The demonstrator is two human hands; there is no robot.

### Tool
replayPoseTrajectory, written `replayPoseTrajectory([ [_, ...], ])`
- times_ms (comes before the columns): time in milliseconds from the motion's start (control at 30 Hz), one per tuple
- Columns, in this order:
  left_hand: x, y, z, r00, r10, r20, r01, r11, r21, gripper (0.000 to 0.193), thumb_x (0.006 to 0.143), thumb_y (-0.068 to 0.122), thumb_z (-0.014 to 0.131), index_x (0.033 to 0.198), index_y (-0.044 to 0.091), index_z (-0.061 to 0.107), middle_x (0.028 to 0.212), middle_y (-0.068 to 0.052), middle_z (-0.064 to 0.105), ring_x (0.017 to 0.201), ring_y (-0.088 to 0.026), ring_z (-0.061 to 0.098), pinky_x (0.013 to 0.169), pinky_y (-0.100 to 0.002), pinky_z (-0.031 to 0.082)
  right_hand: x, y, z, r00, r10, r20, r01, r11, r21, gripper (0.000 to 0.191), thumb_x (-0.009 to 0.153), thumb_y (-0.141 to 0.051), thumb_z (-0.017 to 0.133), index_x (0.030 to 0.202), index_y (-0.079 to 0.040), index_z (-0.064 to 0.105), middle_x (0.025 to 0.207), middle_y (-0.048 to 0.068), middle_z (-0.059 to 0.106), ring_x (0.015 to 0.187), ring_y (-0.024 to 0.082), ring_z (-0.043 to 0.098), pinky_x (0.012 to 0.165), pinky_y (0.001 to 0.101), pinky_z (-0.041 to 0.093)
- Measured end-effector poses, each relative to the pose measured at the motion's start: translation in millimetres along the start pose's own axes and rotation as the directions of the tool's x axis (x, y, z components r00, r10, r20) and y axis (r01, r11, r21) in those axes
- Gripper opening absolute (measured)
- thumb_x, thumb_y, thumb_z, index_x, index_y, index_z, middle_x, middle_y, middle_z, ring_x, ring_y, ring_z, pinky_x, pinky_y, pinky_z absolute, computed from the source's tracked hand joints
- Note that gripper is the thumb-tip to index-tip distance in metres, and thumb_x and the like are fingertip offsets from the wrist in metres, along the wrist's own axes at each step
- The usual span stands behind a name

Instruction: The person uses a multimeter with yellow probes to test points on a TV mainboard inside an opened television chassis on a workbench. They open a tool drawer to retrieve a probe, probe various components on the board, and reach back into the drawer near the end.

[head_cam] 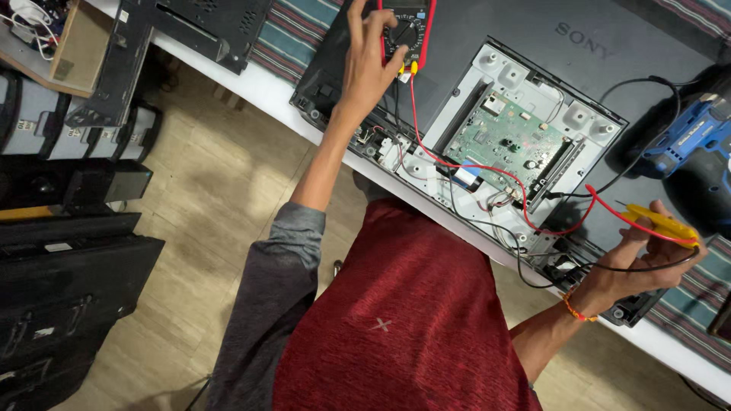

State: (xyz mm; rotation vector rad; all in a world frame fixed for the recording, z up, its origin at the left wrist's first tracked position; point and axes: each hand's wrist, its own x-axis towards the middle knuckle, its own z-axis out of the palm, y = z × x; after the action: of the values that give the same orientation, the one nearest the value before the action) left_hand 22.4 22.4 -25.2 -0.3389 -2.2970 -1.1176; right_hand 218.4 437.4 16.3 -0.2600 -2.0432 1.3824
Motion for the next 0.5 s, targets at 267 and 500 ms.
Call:
replayPoseTrajectory([
  [267,6,-11,9,0.999,0.006,0.042,-0.001,0.993,-0.115,0.038,0.089,-0.005,0.076,0.117,0.008,0.055,0.137,-0.012,0.039,0.100,-0.028,0.065,0.086,-0.043,0.053,0,21,-7,0.999,-0.034,-0.002,0.034,0.999,-0.005,0.034,0.113,-0.016,0.072,0.129,0.003,0.049,0.132,0.024,0.070,0.110,0.023,0.071,0.091,0.0318,0.061],
  [500,4,-6,11,0.998,-0.059,0.002,0.058,0.989,0.133,0.027,0.097,0.017,0.083,0.101,0.005,0.059,0.125,-0.012,0.048,0.093,-0.028,0.062,0.083,-0.045,0.051,-7,21,-9,1.000,-0.011,0.003,0.011,1.000,-0.027,0.033,0.118,-0.017,0.072,0.129,0.005,0.050,0.131,0.025,0.073,0.102,0.020,0.067,0.088,0.0311,0.061],
])
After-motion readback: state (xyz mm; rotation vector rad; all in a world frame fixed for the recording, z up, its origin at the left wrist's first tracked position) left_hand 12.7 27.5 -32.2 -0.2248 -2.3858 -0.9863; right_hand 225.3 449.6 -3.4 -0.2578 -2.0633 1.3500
